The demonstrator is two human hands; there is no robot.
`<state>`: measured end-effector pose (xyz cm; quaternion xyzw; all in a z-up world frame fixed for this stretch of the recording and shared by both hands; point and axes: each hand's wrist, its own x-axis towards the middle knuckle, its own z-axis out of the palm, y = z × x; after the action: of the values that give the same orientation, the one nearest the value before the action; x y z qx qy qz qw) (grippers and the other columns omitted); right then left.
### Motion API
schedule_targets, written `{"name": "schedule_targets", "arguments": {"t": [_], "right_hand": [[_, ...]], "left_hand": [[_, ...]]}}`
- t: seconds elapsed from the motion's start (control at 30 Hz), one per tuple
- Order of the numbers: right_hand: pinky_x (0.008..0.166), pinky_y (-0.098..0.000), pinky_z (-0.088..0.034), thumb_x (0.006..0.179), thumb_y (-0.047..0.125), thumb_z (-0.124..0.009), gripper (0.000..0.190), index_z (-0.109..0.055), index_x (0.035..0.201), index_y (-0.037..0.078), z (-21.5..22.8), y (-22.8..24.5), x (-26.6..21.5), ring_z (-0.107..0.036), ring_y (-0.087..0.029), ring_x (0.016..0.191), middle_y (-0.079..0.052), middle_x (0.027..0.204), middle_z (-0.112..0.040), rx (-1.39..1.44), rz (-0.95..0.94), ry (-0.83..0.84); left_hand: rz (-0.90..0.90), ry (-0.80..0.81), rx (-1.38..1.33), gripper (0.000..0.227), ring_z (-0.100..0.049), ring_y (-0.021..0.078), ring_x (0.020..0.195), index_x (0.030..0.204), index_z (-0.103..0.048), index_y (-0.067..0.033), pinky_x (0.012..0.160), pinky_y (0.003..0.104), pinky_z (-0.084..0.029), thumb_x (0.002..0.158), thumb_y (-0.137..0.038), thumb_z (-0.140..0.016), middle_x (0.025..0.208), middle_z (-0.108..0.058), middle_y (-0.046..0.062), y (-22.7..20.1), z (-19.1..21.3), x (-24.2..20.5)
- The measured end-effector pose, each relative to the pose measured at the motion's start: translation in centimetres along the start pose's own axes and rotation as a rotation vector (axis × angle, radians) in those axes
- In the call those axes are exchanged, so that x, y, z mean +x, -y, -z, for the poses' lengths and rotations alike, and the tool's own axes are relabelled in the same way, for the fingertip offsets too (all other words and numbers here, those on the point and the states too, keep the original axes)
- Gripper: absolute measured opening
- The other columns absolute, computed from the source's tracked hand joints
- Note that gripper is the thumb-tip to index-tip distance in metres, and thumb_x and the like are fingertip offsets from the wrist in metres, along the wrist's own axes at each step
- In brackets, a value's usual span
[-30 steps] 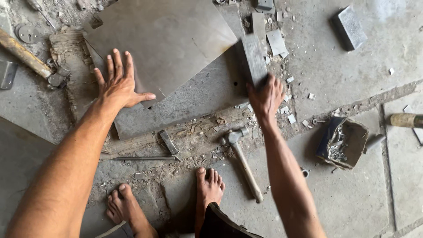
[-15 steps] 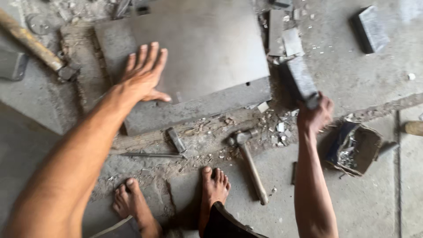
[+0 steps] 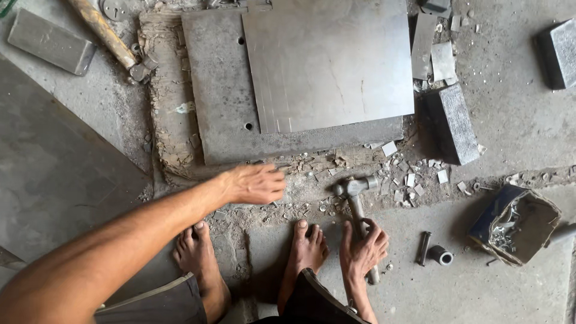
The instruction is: The person uses a hammer and a metal punch to create a series of holes along the edge of a rectangular metal sheet. The sheet is placed on a concrete block, and the person repeatedly strikes the punch to drive it through the metal.
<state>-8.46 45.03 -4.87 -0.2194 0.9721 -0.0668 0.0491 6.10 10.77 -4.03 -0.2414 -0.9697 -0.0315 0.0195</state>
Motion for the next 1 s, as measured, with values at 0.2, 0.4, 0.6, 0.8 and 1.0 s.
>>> {"name": "schedule_targets", "arguments": {"t": [0.2, 0.4, 0.6, 0.8, 1.0], "right_hand": [[0.068, -0.0392, -0.049, 0.101, 0.033, -0.057, 0.033, -0.064, 0.119, 0.006, 3.5, 0.9, 0.9, -0.055, -0.022, 0.081, -0.009, 0.1, -0.06, 0.223, -0.104, 0.202], [0.047, -0.0298, -0.047, 0.107, 0.034, -0.042, 0.044, -0.064, 0.12, -0.001, 6.5, 3.6, 0.6, -0.054, -0.013, 0.055, -0.005, 0.074, -0.06, 1.15, -0.453, 0.656], [0.049, -0.0297, -0.049, 0.108, 0.036, -0.037, 0.049, -0.057, 0.13, -0.002, 5.8, 5.5, 0.5, -0.056, -0.015, 0.056, -0.008, 0.073, -0.06, 1.277, -0.689, 0.914], [0.044, -0.0316, -0.053, 0.1, 0.037, -0.04, 0.053, -0.044, 0.144, 0.008, 7.2, 3.3, 0.1, -0.058, -0.018, 0.051, -0.011, 0.072, -0.063, 1.432, -0.699, 1.09], [0.039, -0.0301, -0.049, 0.101, 0.04, -0.046, 0.054, -0.04, 0.145, 0.009, 7.9, 2.0, -0.5, -0.053, -0.015, 0.047, -0.007, 0.064, -0.051, 1.632, -0.79, 1.268]], "left_hand": [[-0.048, 0.049, 0.123, 0.027, -0.053, 0.013, 0.074, 0.07, -0.055, -0.0148, 0.074, 0.029, -0.054, 0.097, -0.014, -0.06, 0.072, -0.052, 0.001, -0.5, -2.6, -1.0], [0.862, -0.56, -1.347, 0.03, -0.068, 0.0145, 0.079, 0.108, -0.06, -0.0129, 0.068, 0.029, -0.06, 0.117, -0.031, -0.038, 0.106, -0.065, -0.002, 3.2, 2.5, -0.1], [0.921, -1.168, -1.527, 0.025, -0.075, 0.0269, 0.108, 0.128, -0.06, -0.001, 0.092, 0.039, -0.066, 0.105, -0.012, -0.062, 0.128, -0.07, 0.021, 8.0, 2.7, -1.7], [0.956, -0.994, -1.314, 0.021, -0.077, 0.0253, 0.11, 0.124, -0.065, -0.0008, 0.101, 0.04, -0.065, 0.105, -0.01, -0.064, 0.12, -0.075, 0.017, 8.7, -0.6, -0.1], [0.911, -0.958, -1.432, 0.021, -0.074, 0.0236, 0.114, 0.122, -0.064, -0.0026, 0.103, 0.04, -0.063, 0.101, -0.009, -0.066, 0.119, -0.074, 0.015, 8.9, -1.8, 0.2]]}}
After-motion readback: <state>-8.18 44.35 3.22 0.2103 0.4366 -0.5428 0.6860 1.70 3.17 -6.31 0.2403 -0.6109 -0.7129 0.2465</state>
